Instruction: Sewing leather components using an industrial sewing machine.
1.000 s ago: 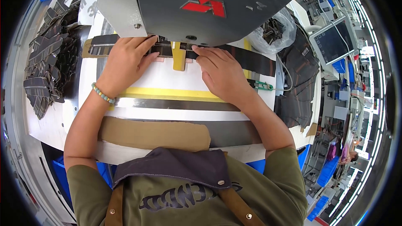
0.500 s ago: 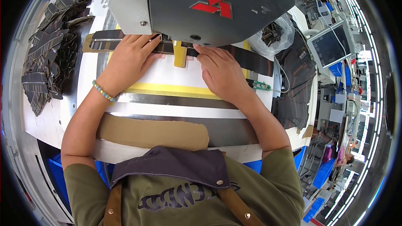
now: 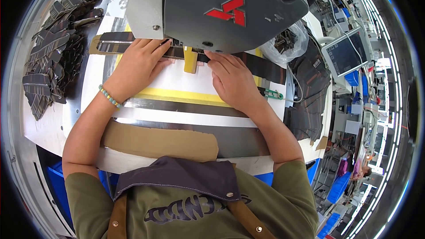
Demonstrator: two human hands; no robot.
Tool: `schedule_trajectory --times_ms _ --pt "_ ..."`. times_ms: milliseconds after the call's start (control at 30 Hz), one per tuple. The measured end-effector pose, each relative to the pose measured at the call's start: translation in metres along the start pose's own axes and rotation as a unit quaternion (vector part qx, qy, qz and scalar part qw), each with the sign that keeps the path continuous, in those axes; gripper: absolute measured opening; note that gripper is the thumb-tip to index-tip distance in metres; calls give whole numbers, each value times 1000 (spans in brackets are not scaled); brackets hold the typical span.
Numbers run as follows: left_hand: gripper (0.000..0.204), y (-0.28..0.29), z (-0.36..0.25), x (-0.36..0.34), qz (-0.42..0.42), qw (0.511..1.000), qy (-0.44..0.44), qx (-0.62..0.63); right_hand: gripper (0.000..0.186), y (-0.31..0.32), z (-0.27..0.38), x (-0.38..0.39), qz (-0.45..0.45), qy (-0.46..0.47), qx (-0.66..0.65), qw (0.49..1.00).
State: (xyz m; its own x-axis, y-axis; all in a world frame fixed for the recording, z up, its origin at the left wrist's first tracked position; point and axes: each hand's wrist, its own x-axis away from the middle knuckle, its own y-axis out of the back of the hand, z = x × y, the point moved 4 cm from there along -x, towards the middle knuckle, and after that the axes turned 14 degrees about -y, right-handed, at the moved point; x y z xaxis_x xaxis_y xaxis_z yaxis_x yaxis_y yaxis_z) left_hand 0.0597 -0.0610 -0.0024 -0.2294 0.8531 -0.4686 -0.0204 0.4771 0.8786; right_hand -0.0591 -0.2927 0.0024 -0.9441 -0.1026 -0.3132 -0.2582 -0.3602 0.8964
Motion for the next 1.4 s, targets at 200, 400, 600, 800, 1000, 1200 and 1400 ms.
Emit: schedule_trajectory --times_ms 200,400,600,800,1000,1200,1400 --pt "38 0 0 0 3 1000 0 3 23 1 1 1 1 0 -9 1000" --pt "38 1 0 0 7 1000 3 5 26 1 2 1 6 2 -4 1000" --pt "37 3 -1 -1 3 1000 0 14 24 3 4 1 12 6 -6 1000" --pt "36 4 -1 -2 -3 1000 -4 10 26 3 4 2 18 6 -3 1000" --pt "34 5 -2 -3 -9 1000 -16 9 27 1 5 4 18 14 -4 1000" --pt "34 5 -2 -3 -2 1000 -8 12 26 0 4 5 14 18 -6 1000" --pt "32 7 -2 -4 -8 1000 -19 9 28 2 6 4 16 22 -6 1000"
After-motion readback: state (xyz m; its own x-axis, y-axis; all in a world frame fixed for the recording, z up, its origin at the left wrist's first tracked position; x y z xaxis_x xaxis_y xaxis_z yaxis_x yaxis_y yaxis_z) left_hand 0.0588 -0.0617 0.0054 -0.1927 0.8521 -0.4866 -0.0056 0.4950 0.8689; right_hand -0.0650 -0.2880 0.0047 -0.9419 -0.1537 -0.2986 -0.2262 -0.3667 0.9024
